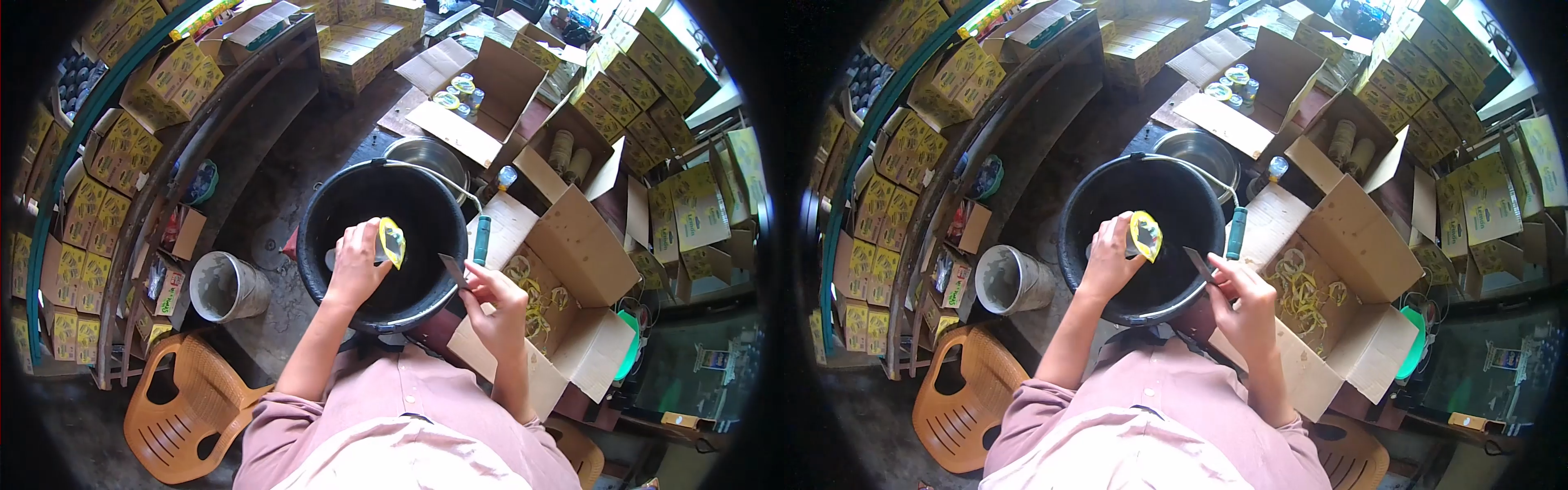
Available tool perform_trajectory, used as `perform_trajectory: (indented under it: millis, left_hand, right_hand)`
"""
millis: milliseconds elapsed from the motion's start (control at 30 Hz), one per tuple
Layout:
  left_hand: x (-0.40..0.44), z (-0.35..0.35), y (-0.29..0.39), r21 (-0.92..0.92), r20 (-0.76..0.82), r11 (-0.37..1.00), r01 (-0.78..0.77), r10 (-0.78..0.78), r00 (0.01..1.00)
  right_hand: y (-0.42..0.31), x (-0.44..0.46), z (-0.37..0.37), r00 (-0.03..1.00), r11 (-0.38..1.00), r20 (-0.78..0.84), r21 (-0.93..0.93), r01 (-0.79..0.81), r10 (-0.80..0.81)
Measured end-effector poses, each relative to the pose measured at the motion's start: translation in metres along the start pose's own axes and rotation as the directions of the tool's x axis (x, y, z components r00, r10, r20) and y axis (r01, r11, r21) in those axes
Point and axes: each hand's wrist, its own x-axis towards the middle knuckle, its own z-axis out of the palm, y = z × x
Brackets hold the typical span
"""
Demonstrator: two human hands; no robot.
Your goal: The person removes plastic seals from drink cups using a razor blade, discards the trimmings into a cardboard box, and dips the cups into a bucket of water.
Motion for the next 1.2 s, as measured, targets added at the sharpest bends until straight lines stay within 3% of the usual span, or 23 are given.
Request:
perform_trajectory:
  millis: [167, 333, 433, 533, 567, 667, 767, 867, 900, 1000, 1067, 1167, 1200]
  left_hand:
    - [0.006, 0.005, -0.002, 0.382, 0.268, 0.917, -0.111, 0.005, 0.963]
    - [0.009, 0.016, -0.009, 0.571, 0.434, 0.777, -0.264, -0.013, 0.901]
    - [0.007, 0.023, -0.011, 0.663, 0.531, 0.644, -0.382, -0.044, 0.846]
    - [0.013, 0.023, 0.005, 0.73, 0.665, 0.456, -0.51, -0.296, 0.686]
    - [0.019, 0.023, 0.007, 0.715, 0.694, 0.448, -0.537, -0.362, 0.622]
    - [0.026, 0.016, 0.011, 0.705, 0.709, 0.459, -0.541, -0.416, 0.57]
    - [0.032, 0.01, 0.009, 0.721, 0.692, 0.455, -0.523, -0.419, 0.588]
    - [0.034, -0.005, 0.016, 0.784, 0.599, 0.435, -0.442, -0.345, 0.722]
    - [0.04, -0.015, 0.027, 0.766, 0.616, 0.487, -0.419, -0.371, 0.695]
    - [0.031, -0.014, 0.028, 0.791, 0.557, 0.468, -0.394, -0.288, 0.779]
    - [0.027, -0.001, 0.023, 0.745, 0.646, 0.527, -0.41, -0.414, 0.641]
    - [0.021, 0.004, 0.019, 0.678, 0.734, 0.495, -0.544, -0.497, 0.462]
    - [0.024, 0.002, 0.018, 0.715, 0.699, 0.494, -0.495, -0.477, 0.533]
  right_hand:
    - [0.031, -0.034, -0.021, 0.963, 0.985, -0.224, 0.111, -0.129, 0.151]
    - [0.051, -0.066, -0.037, 0.918, 0.961, -0.294, 0.147, -0.233, 0.267]
    - [0.053, -0.076, -0.04, 0.909, 0.97, -0.338, 0.109, -0.218, 0.243]
    - [0.054, -0.081, -0.042, 0.888, 0.969, -0.389, 0.132, -0.21, 0.245]
    - [0.053, -0.08, -0.043, 0.875, 0.966, -0.414, 0.159, -0.205, 0.253]
    - [0.054, -0.077, -0.043, 0.858, 0.967, -0.453, 0.178, -0.181, 0.244]
    - [0.052, -0.075, -0.043, 0.853, 0.969, -0.467, 0.181, -0.166, 0.234]
    - [0.052, -0.073, -0.042, 0.855, 0.975, -0.474, 0.162, -0.149, 0.209]
    - [0.053, -0.073, -0.042, 0.858, 0.978, -0.474, 0.15, -0.143, 0.198]
    - [0.056, -0.073, -0.039, 0.861, 0.982, -0.474, 0.135, -0.132, 0.182]
    - [0.055, -0.073, -0.039, 0.869, 0.985, -0.467, 0.128, -0.117, 0.164]
    - [0.053, -0.071, -0.041, 0.868, 0.987, -0.474, 0.124, -0.103, 0.15]
    - [0.052, -0.07, -0.042, 0.865, 0.987, -0.478, 0.125, -0.101, 0.149]
